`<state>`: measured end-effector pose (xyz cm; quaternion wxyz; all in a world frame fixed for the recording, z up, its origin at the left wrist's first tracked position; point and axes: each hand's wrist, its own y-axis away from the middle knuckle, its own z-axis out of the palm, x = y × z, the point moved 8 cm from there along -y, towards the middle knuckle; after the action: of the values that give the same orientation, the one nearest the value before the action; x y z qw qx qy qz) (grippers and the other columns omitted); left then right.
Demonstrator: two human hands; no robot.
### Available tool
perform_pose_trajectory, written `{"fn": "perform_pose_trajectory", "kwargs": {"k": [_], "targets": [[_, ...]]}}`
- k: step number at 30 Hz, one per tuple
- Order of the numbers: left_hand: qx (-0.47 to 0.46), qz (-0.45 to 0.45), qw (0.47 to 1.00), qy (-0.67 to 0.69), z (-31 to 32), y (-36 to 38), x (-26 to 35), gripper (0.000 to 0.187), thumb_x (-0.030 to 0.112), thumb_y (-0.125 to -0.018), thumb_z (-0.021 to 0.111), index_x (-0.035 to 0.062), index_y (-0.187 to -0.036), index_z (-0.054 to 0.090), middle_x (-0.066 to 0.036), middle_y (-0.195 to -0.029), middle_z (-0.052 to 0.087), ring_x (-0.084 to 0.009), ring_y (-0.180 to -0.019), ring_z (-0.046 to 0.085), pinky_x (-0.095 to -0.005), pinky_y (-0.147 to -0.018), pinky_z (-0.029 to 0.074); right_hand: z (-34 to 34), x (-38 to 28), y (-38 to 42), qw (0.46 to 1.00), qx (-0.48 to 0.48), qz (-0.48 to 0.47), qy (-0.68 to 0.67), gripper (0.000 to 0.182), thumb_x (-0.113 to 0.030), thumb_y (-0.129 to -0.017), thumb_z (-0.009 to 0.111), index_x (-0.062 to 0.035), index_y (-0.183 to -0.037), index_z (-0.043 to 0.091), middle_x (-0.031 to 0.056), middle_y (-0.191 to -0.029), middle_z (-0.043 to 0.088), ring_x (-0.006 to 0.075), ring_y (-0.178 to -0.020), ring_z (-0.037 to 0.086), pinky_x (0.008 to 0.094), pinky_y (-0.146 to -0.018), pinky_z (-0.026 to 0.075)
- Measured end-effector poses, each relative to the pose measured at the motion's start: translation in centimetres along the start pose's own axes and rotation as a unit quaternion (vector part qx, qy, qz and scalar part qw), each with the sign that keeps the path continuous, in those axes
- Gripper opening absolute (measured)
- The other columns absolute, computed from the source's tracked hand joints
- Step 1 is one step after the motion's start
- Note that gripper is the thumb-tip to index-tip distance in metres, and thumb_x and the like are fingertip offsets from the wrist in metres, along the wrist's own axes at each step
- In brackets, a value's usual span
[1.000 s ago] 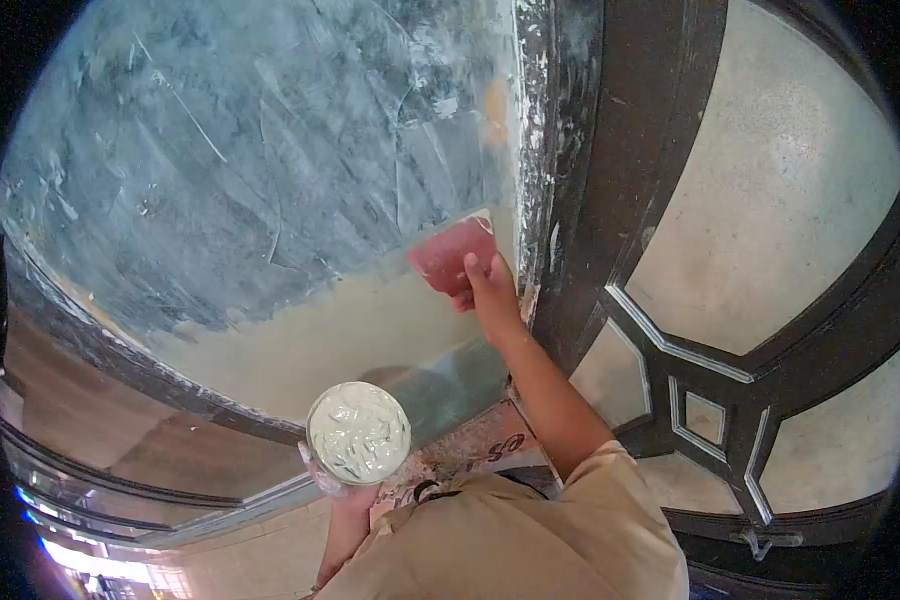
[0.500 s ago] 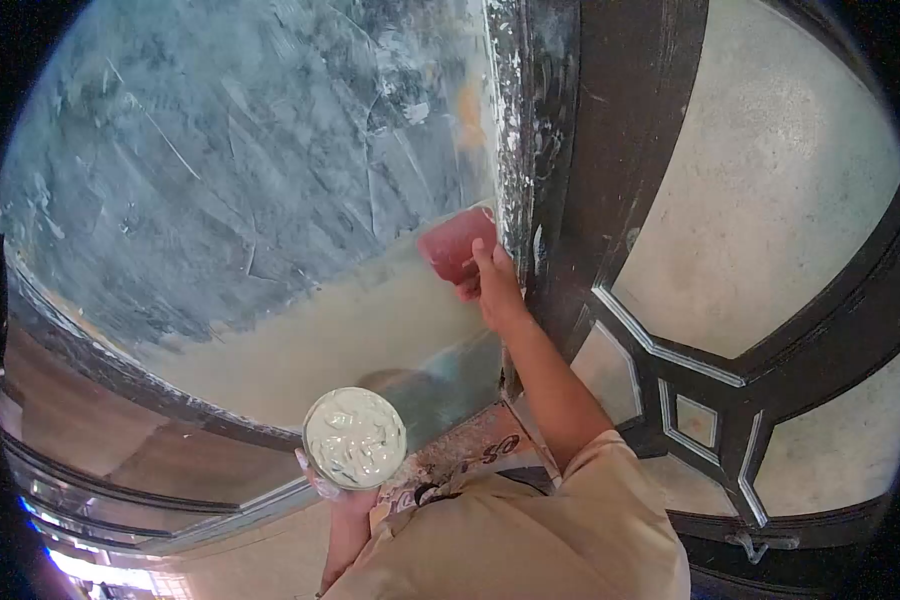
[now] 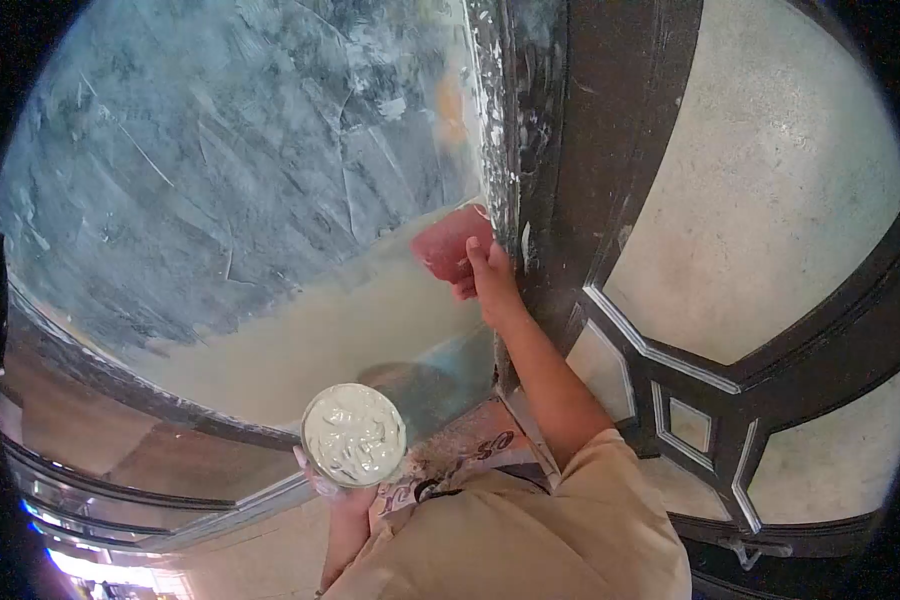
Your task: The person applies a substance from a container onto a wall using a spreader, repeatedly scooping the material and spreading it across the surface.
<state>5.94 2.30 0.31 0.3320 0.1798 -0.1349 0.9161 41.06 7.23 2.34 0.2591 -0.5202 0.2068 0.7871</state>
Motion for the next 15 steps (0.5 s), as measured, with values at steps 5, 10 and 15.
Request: {"fn": "perform_pose_trajectory", "kwargs": {"k": [5,10,15], "targets": [[0.02,0.019,1.0,0.003,0.4,-0.3,-0.6,0.083,0.073,-0.085,0.035,0.02,-0.149,0.027,-0.008,-0.155,0.021,-0.034,-0.14,0.026,-0.0568,-0.113,0.023,-4.5,12.5,2.1,0.991,0.035,0.128,0.029,0.034,-0.046,-0.094,0.055,-0.0143,-0.107,0.05,0.0014,-0.078,0.054,0.0118,-0.054,0.053,0.0264,-0.044,0.044],[0.091,0.029,0.987,0.131,-1.2,-0.2,-1.3,0.082,0.072,-0.085,0.037,0.0192,-0.148,0.029,-0.009,-0.154,0.025,-0.0348,-0.138,0.029,-0.0574,-0.112,0.024,-1.4,7.7,4.2,0.998,-0.008,0.063,-0.024,0.031,-0.039,-0.096,0.054,-0.0132,-0.113,0.049,0.0022,-0.081,0.055,0.0122,-0.053,0.053,0.0259,-0.047,0.045],[0.134,0.009,0.991,0.019,-0.7,-0.6,-1.9,0.086,0.074,-0.082,0.04,0.0189,-0.147,0.031,-0.01,-0.153,0.026,-0.0378,-0.137,0.03,-0.0601,-0.11,0.025,5.2,0.2,2.8,0.995,-0.087,-0.027,-0.034,0.03,-0.033,-0.098,0.051,-0.009,-0.117,0.048,0.0021,-0.091,0.057,0.0106,-0.059,0.055,0.0248,-0.053,0.047]]}}
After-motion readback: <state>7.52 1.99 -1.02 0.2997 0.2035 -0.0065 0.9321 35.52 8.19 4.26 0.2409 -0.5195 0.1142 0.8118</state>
